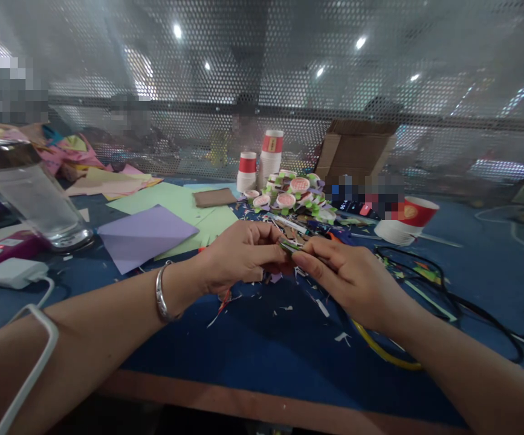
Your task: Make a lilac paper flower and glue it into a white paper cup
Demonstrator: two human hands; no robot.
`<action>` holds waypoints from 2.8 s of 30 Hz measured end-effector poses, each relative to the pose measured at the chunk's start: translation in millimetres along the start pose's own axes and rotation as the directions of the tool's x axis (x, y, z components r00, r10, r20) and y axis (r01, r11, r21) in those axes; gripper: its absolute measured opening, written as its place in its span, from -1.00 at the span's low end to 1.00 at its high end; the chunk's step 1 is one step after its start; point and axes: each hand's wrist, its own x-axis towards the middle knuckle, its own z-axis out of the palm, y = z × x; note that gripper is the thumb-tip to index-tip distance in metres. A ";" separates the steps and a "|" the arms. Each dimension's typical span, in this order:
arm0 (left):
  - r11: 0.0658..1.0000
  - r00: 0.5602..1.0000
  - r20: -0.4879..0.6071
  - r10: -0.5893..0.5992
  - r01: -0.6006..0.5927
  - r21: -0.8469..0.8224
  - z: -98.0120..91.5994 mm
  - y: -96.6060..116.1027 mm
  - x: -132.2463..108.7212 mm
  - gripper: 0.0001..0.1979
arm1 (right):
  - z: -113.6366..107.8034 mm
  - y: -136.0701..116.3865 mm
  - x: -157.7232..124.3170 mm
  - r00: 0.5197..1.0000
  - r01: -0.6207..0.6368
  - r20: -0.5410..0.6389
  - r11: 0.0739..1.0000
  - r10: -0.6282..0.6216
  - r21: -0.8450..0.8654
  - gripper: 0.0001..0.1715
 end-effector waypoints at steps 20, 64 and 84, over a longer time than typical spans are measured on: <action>0.998 0.999 0.025 -0.024 0.025 -0.064 -2.8 1.5 0.0 -0.90 | -2.0 -6.0 -1.8 0.998 -0.055 0.019 0.998 0.056 -0.022 -0.52; 0.889 0.979 -0.043 0.199 -0.162 0.428 -4.5 7.6 -4.0 -0.94 | 9.5 -2.7 7.9 0.959 -0.257 0.022 0.831 0.284 0.494 -0.77; 0.990 0.992 -0.103 0.076 -0.062 0.129 6.8 -4.8 -3.0 -0.90 | 5.7 -2.7 9.2 0.959 -0.209 -0.098 0.900 0.264 0.382 -0.70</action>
